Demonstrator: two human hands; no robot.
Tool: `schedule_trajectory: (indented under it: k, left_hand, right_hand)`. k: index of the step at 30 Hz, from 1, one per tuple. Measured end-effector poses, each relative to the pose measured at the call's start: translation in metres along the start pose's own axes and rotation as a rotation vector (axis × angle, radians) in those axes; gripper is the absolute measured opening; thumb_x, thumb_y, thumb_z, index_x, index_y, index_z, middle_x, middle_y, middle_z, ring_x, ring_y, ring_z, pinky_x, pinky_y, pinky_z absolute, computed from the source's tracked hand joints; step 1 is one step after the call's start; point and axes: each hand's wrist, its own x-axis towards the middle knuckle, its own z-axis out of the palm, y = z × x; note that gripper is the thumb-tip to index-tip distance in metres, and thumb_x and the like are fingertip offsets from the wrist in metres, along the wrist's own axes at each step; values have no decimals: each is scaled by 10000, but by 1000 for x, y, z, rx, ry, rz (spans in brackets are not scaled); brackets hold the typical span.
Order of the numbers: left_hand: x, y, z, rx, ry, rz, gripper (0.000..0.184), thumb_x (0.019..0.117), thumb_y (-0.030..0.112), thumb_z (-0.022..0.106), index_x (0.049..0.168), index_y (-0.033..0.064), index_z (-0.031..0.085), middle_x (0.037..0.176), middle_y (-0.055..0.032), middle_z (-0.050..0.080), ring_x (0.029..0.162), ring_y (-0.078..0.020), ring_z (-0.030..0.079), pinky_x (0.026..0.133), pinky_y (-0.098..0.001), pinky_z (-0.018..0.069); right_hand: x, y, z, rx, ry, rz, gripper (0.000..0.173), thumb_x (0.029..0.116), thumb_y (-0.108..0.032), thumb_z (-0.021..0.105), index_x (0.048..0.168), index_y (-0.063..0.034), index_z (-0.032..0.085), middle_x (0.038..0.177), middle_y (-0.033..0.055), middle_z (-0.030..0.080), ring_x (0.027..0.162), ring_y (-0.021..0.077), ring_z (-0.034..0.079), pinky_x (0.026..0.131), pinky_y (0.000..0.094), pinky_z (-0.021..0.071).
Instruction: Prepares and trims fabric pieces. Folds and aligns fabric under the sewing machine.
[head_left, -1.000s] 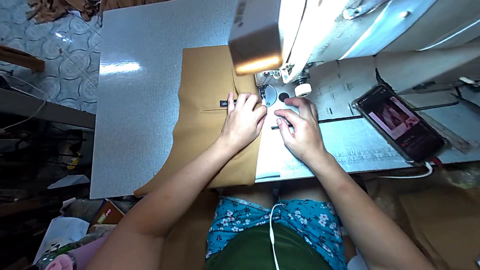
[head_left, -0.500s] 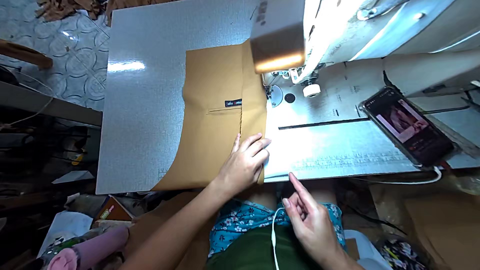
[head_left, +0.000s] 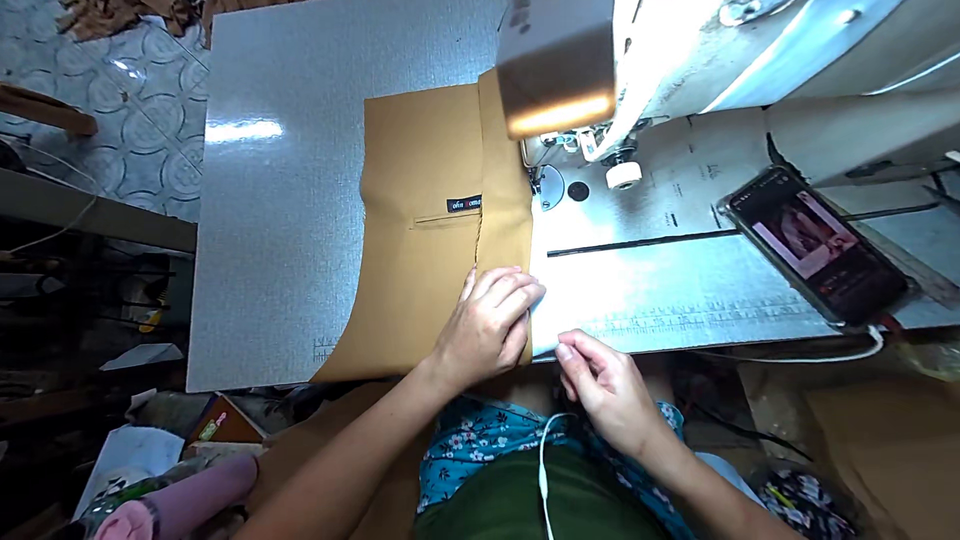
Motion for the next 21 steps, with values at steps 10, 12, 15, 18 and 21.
schedule_trajectory:
  k: [10,12,15,18,21]
  left_hand:
    - [0,6,1,185,-123,77,342,865,163,571,1134,131,780,1247,-116,700,1289,-406,580,998,-781,349]
    - [-4,7,1,176,-119,178,256,868,133,591,1035,137,786,1115,-76,738,1241,-369,619,1020,-779,332]
    - [-10,14,2,180,-126,286,184,950,99,569,948,143,748,1011,-33,737,1136,-266,666,1072,-701,341]
    - [-16,18,0,151,-132,310,186,958,100,553,957,113,738,1025,-43,744,1081,-251,692,1034,-657,417]
    - [-22,10,-8,88,-195,307,261,954,162,523,1084,105,742,1143,-58,744,1177,-269,667,1047,-642,421]
  right_hand:
    - [6,-5,-26,331,-191,219,235,1050,-133,443,1139,-41,640,594,-158,520,481,-90,445,469,82,371]
    - [-1,2,-26,119,-10,68,287,1018,-150,499,1216,-12,655,669,-134,555,535,-99,473,506,69,397]
    - [-5,17,-22,-406,185,-338,324,1000,-223,526,1124,-35,759,785,29,663,621,66,567,574,198,472]
    - [-3,25,-22,-684,170,-592,312,1009,-214,511,1059,-119,805,812,96,674,652,210,648,535,305,505]
    - [0,27,-25,-800,131,-693,277,970,-140,529,1032,-119,797,825,105,680,637,243,645,502,331,489]
